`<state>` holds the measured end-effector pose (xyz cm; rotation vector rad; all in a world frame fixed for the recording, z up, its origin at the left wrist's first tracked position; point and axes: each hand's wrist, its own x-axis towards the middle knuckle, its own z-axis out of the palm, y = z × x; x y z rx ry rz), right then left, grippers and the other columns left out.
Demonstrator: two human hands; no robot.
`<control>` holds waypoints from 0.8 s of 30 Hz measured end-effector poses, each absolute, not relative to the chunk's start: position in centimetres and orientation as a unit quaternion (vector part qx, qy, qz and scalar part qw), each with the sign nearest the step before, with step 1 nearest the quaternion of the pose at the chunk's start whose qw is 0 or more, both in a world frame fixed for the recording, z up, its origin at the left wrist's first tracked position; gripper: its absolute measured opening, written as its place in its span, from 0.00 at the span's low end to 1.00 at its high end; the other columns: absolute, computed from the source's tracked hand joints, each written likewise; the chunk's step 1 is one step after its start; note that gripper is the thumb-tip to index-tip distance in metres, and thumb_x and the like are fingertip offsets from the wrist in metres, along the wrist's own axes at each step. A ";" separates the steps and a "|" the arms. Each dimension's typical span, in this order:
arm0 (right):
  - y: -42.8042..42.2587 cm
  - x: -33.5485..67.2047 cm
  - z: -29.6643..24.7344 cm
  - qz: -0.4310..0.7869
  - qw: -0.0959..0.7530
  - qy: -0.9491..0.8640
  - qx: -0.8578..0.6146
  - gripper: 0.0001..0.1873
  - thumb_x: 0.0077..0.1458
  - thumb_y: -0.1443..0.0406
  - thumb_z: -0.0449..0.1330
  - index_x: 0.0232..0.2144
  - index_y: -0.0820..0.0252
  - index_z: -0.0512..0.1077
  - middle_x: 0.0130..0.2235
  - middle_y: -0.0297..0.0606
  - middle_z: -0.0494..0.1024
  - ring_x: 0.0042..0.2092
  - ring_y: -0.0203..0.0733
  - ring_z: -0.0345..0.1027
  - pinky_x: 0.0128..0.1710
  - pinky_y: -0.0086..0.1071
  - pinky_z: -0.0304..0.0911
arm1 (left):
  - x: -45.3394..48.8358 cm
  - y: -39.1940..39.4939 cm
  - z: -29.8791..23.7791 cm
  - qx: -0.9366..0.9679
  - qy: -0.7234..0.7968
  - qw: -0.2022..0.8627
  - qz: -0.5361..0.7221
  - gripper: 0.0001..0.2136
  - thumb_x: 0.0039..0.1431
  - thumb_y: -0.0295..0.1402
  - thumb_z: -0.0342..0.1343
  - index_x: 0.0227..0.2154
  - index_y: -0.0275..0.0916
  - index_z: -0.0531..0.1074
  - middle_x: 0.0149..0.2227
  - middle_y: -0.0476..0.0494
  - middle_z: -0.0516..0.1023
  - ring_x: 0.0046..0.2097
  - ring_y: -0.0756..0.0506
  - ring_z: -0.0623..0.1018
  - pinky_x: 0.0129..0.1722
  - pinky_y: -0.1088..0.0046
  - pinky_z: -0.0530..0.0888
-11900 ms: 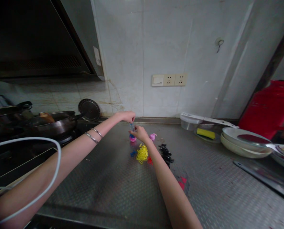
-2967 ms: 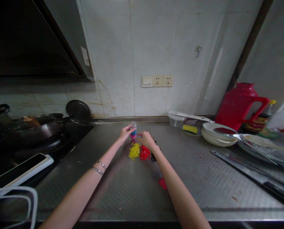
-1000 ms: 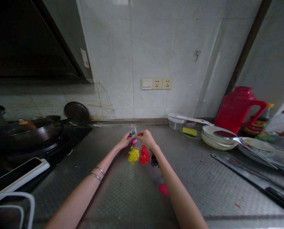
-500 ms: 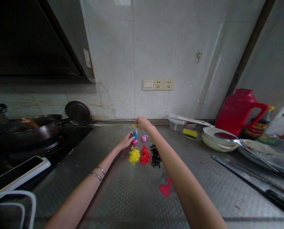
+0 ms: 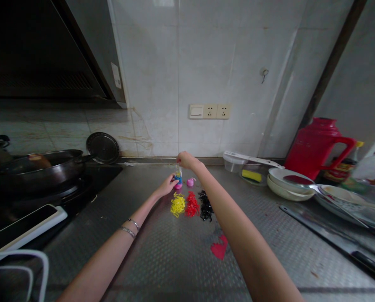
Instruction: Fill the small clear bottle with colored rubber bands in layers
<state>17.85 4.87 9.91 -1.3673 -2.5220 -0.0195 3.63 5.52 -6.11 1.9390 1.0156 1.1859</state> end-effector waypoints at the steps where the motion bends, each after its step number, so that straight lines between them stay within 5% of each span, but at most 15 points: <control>1: 4.9 18.0 9.9 -0.010 0.146 -0.872 -0.467 0.16 0.42 0.75 0.54 0.34 0.62 0.75 0.33 0.39 0.77 0.29 0.34 0.68 0.30 0.22 0.59 | 3.6 5.5 -6.1 0.738 0.386 0.320 0.451 0.13 0.53 0.32 0.49 0.43 0.36 0.62 0.38 0.43 0.72 0.40 0.48 0.72 0.45 0.69 0.66; 7: 5.0 20.1 7.6 -0.013 0.187 -0.849 -0.494 0.15 0.44 0.73 0.53 0.35 0.65 0.74 0.35 0.41 0.76 0.37 0.37 0.68 0.37 0.24 0.59 | 3.7 5.8 -6.2 0.738 0.395 0.313 0.448 0.12 0.53 0.31 0.48 0.41 0.36 0.63 0.38 0.44 0.71 0.39 0.49 0.71 0.44 0.70 0.66; 18: 5.3 20.1 1.7 -0.028 0.054 -0.829 -0.556 0.13 0.46 0.66 0.55 0.36 0.59 0.74 0.41 0.45 0.72 0.47 0.46 0.61 0.45 0.32 0.56 | 3.9 5.7 -6.1 0.735 0.375 0.329 0.460 0.13 0.52 0.29 0.49 0.42 0.36 0.63 0.38 0.45 0.72 0.41 0.49 0.71 0.46 0.69 0.65; 24: 6.2 19.3 -0.1 -0.038 0.023 -0.803 -0.594 0.13 0.46 0.61 0.56 0.34 0.60 0.73 0.45 0.47 0.69 0.49 0.54 0.56 0.45 0.44 0.54 | 4.0 5.5 -5.9 0.736 0.377 0.327 0.458 0.13 0.52 0.30 0.49 0.42 0.36 0.62 0.38 0.44 0.71 0.40 0.49 0.71 0.46 0.69 0.66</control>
